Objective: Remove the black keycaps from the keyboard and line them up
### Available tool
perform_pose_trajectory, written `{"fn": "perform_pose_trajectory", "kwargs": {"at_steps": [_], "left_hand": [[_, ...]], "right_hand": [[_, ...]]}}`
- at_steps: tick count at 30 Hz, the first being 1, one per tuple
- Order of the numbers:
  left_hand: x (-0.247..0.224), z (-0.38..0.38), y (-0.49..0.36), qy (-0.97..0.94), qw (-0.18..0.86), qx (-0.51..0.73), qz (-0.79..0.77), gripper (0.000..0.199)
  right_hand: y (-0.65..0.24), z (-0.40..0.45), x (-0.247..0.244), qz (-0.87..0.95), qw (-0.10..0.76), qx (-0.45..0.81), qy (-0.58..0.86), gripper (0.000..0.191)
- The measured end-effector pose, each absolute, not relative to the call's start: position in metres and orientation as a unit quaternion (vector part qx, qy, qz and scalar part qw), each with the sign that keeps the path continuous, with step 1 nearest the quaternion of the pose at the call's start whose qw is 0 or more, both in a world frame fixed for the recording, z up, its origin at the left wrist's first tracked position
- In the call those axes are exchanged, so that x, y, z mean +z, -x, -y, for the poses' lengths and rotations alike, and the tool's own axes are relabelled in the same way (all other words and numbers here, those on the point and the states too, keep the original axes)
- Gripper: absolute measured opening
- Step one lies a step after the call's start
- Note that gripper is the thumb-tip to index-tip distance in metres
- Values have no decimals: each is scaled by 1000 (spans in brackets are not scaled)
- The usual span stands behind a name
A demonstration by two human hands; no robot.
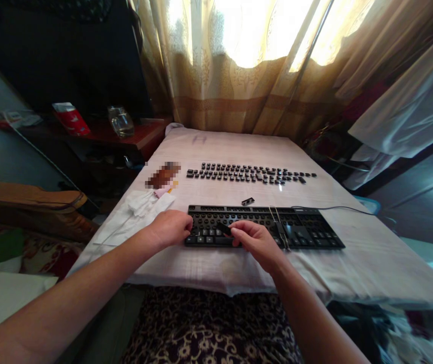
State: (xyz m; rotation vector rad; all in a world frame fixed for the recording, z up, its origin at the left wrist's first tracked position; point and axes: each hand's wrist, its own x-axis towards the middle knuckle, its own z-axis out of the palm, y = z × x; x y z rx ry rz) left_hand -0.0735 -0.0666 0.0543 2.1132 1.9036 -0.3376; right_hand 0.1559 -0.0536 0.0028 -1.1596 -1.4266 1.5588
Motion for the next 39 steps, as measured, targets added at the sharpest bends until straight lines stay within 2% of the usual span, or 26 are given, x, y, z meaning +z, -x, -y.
{"fn": "perform_pose_trajectory", "kwargs": {"at_steps": [17,28,39], "left_hand": [[46,69,82,-725,165,-75,-664,14],[45,74,79,-731,130,-72,-666,15],[37,75,99,-724,171,21,-668,15]], "right_hand": [[-157,54,2,557,355,602,449,33],[-159,55,2,566,349,598,448,36],[-153,54,1,558,355,607,441,32]]}}
